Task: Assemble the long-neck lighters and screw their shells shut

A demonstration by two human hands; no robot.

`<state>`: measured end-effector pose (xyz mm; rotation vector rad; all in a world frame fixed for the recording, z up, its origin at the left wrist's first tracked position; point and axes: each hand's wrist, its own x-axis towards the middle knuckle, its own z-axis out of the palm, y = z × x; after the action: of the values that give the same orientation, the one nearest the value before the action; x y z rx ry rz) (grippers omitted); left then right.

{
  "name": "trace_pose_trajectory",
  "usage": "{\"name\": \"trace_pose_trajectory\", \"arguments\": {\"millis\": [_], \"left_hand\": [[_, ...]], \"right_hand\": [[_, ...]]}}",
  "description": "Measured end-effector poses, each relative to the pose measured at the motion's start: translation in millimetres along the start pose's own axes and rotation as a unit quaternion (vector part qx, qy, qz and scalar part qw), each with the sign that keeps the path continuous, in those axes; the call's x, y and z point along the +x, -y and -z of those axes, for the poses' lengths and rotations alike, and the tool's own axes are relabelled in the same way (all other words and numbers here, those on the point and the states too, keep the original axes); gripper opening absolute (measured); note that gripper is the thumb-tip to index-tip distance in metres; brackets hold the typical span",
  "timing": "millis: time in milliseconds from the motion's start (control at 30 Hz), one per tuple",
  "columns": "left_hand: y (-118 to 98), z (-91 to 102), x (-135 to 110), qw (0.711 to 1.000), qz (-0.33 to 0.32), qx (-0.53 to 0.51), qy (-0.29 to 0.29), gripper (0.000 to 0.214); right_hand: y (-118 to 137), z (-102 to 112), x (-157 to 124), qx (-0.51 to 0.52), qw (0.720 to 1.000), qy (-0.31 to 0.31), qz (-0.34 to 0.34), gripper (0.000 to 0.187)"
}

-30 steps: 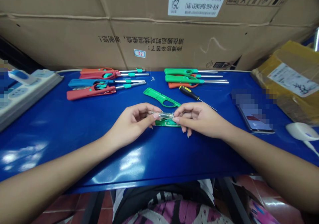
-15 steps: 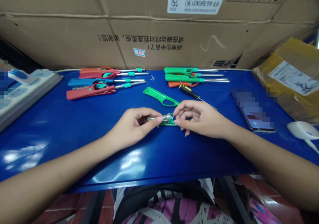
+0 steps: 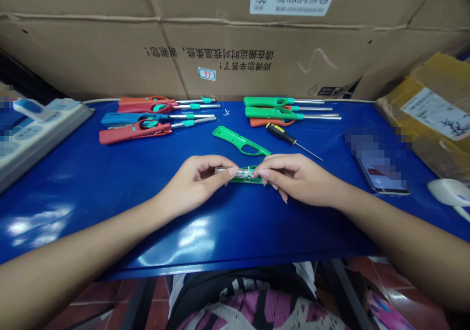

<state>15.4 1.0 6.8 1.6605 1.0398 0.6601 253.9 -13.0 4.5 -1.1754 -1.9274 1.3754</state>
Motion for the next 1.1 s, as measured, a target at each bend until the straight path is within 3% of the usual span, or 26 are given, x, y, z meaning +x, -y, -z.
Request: {"name": "trace_pose_trajectory", "arguments": {"millis": [167, 933, 1100], "left_hand": [[-0.7, -0.2, 0.2, 1.0, -0.005, -0.009, 0.01, 0.027], [3.2, -2.0, -0.9, 0.999, -0.045, 0.025, 0.013, 0.024], [7.9, -3.4, -2.1, 0.996, -0.066, 0.052, 0.013, 0.024]], "right_hand": [[2.7, 1.5, -1.8, -0.094, 0.99, 0.0, 0.109, 0.021], [-1.1, 0.3, -0.6, -0.112, 0.989, 0.007, 0.097, 0.023], [-2.0, 0.5, -0.8, -0.16, 0.977, 0.002, 0.144, 0.023]]}}
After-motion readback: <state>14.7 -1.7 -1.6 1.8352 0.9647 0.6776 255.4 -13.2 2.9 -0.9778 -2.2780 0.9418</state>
